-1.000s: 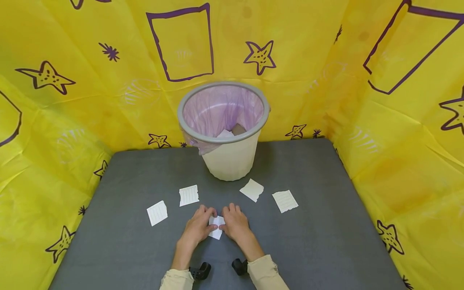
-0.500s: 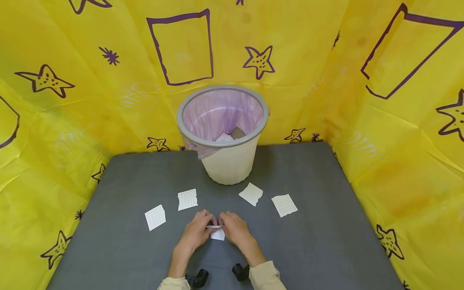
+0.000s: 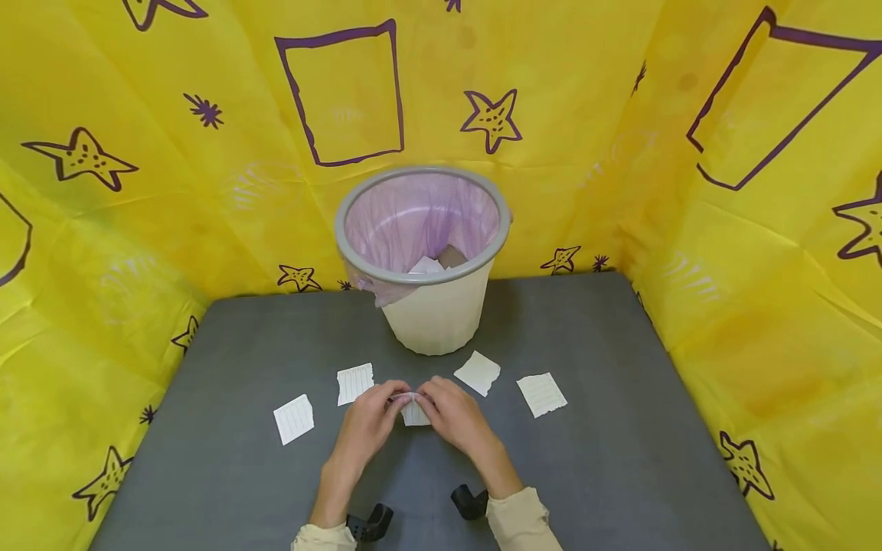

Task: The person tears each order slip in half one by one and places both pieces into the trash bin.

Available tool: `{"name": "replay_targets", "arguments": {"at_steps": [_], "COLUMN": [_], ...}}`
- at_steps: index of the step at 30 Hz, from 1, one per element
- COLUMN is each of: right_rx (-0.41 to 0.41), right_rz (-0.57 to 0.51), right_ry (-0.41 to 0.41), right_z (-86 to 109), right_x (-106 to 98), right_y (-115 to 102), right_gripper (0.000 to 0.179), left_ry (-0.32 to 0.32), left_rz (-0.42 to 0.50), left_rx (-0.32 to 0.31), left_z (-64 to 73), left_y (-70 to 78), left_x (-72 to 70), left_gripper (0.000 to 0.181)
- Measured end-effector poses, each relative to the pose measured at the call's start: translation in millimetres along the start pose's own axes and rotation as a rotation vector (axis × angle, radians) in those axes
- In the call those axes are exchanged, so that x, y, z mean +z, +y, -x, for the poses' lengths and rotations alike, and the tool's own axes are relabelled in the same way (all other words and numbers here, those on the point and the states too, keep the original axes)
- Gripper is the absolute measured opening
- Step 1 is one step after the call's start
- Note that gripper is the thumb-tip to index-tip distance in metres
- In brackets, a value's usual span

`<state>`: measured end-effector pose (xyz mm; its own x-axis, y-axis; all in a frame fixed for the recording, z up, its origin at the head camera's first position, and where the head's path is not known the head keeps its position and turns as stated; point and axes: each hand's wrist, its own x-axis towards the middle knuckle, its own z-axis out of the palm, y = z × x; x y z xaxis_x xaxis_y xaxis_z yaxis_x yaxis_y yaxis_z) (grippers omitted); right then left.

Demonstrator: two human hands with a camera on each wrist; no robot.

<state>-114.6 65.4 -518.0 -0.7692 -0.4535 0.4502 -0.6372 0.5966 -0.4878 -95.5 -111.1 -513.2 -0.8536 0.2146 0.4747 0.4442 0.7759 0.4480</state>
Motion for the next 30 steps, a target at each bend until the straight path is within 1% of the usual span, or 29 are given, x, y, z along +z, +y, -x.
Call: {"name": "replay_targets", "arguments": {"at_steps": [3,5,9,11,14,17,19,21,24,25,27,29,30], "right_rx": [-0.015,-0.023,-0.021,-0.024,-0.01,0.058,0.145,0.252,0.374,0.393,0.405,0.384,0.377], "right_rz": [-0.057,-0.084,-0.147,-0.192,-0.27,-0.374,-0.46,-0.537,-0.578,-0.575,-0.545,-0.528,-0.518], "right_ry": [0.041,0.065,0.105,0.107,0.092,0.064,0.044,0.036,0.041,0.043,0.044,0.043,0.041], "right_z": [-3.1,-4.2,-6.2,-7.7,-11.4,-15.1,-17.1,-18.6,-20.0,-20.2,-21.3,-22.7,-22.6], "right_x": [-5,-7,-14,-17,-21,-25,-28,-30,-32,-32,-36,-42,-42], "right_y": [-4,-6,-10,-11,-12,-13,-15,-17,-19,-19,-23,-30,-30], "right_gripper": [0.004,0.005,0.006,0.007,0.007,0.008,0.01,0.011,0.012,0.012,0.012,0.011,0.011], "left_ry": [0.052,0.073,0.114,0.142,0.203,0.259,0.307,0.355,0.416,0.427,0.431,0.422,0.416], "left_rz": [0.026,0.053,0.121,0.153,0.188,0.195,0.204,0.215,0.244,0.25,0.255,0.256,0.259], "left_rx": [0.025,0.044,0.08,0.09,0.104,0.109,0.114,0.104,0.089,0.084,0.076,0.074,0.074], "left_z": [-5.9,-8.5,-12.8,-14.5,-17.4,-19.1,-19.5,-19.5,-20.3,-20.6,-21.5,-21.8,-21.8], "left_y": [4.0,6.6,12.0,14.4,17.7,21.3,23.5,25.5,27.4,27.8,28.2,28.0,28.0], "left_x": [-4.9,-7.0,-8.8,-9.4,-10.6,-11.5,-11.4,-11.2,-11.3,-11.7,-12.9,-13.7,-14.1], "left_gripper": [0.007,0.004,0.005,0.005,0.004,0.004,0.004,0.005,0.003,0.003,0.005,0.004,0.005]}}
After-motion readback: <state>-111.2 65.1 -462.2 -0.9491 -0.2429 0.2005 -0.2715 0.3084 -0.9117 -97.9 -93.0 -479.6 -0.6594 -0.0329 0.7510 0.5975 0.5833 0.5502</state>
